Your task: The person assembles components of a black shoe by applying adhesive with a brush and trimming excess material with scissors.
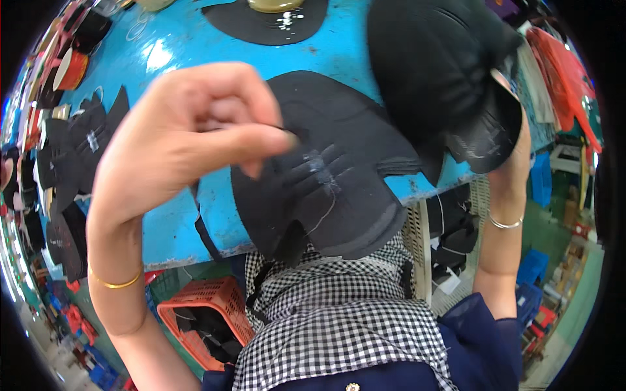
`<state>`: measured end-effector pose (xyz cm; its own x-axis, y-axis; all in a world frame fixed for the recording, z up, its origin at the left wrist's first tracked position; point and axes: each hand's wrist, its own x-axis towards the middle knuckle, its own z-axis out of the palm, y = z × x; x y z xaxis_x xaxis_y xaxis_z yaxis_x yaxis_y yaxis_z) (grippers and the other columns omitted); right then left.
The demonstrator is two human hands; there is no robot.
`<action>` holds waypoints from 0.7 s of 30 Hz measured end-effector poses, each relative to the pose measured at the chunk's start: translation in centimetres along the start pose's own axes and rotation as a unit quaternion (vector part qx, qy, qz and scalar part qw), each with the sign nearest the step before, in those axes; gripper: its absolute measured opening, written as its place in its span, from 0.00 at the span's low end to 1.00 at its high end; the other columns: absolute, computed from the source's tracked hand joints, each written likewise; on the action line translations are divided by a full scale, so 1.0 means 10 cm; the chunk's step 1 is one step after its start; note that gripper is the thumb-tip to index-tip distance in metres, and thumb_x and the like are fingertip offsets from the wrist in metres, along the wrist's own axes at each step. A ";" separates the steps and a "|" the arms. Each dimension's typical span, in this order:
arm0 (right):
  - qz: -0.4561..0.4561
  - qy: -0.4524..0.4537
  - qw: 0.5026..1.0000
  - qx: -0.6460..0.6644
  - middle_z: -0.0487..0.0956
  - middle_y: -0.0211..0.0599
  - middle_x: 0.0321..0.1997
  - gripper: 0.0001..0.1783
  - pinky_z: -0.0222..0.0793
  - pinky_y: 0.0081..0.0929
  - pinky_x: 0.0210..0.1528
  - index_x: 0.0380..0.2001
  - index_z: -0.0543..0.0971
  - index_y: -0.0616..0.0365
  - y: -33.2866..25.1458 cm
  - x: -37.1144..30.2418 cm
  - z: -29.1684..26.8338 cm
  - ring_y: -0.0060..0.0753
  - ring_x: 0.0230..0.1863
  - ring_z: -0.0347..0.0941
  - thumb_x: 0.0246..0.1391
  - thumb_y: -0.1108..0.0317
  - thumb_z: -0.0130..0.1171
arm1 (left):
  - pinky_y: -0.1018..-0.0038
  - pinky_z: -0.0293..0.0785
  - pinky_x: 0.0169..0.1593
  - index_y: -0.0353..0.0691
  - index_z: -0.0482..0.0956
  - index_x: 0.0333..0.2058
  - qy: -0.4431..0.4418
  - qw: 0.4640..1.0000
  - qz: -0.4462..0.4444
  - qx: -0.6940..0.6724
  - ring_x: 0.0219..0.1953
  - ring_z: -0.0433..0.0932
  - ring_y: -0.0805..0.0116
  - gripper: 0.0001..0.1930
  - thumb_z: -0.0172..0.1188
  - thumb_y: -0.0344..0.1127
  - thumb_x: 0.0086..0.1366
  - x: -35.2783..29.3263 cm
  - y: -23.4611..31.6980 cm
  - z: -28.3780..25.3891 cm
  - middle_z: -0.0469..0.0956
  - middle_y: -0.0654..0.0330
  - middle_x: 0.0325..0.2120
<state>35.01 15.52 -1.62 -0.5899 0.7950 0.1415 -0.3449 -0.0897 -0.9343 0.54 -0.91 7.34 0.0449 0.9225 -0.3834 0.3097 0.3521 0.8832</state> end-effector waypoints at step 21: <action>-0.138 -0.371 0.780 -0.485 0.76 0.28 0.26 0.10 0.70 0.34 0.25 0.33 0.76 0.51 0.25 0.21 0.97 0.36 0.26 0.76 0.47 0.71 0.66 | 0.68 0.70 0.29 0.37 0.82 0.29 0.007 0.885 0.217 0.412 0.24 0.77 0.57 0.12 0.73 0.37 0.51 0.39 -0.38 0.25 0.79 0.56 0.21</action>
<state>25.84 11.16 -0.45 -0.9750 0.1057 0.1955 -0.0312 0.8059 -0.5913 1.95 0.99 1.82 0.3200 0.9462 -0.0471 0.8537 -0.2665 0.4475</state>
